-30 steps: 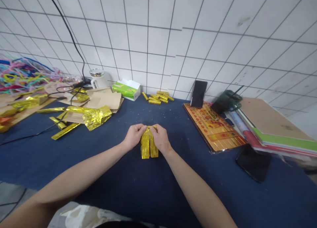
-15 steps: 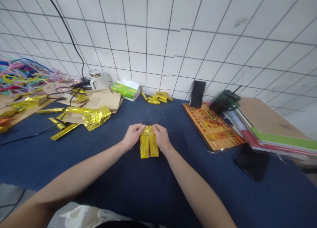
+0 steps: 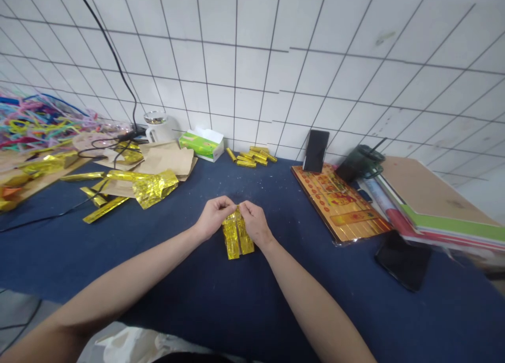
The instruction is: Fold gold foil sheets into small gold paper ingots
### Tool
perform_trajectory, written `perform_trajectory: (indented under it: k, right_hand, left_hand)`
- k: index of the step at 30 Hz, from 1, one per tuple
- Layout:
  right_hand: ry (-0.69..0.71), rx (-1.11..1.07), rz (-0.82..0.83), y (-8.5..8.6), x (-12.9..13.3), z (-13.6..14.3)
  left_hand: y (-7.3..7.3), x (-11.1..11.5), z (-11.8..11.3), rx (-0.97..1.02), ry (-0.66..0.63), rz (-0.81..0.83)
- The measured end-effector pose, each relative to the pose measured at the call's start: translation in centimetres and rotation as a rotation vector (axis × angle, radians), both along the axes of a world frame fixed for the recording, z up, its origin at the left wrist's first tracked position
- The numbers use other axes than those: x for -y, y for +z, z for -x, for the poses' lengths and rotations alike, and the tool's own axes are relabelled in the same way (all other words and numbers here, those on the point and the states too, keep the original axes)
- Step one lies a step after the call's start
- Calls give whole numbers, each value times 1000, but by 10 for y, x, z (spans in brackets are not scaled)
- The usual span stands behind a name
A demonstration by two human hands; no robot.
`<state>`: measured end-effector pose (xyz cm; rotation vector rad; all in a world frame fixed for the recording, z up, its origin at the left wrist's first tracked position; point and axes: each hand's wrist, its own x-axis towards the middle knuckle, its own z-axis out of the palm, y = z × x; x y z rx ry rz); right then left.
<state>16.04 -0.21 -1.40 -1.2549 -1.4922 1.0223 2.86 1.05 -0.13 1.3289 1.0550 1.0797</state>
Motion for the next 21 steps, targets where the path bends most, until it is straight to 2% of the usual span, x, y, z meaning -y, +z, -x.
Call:
perform_trajectory:
  k: [6,14,21]
  right_hand:
    - [3,57,-60,2,-1,0]
    - [-43,-57,-4,-6,-3,0]
    - [-144,-63,-7,-9,-6,-2]
  left_hand:
    - [0,-2,1,-37,-7,-21]
    - [-3,-2,1,-32,-48,19]
    - [-2,-5,6,-32,-37,50]
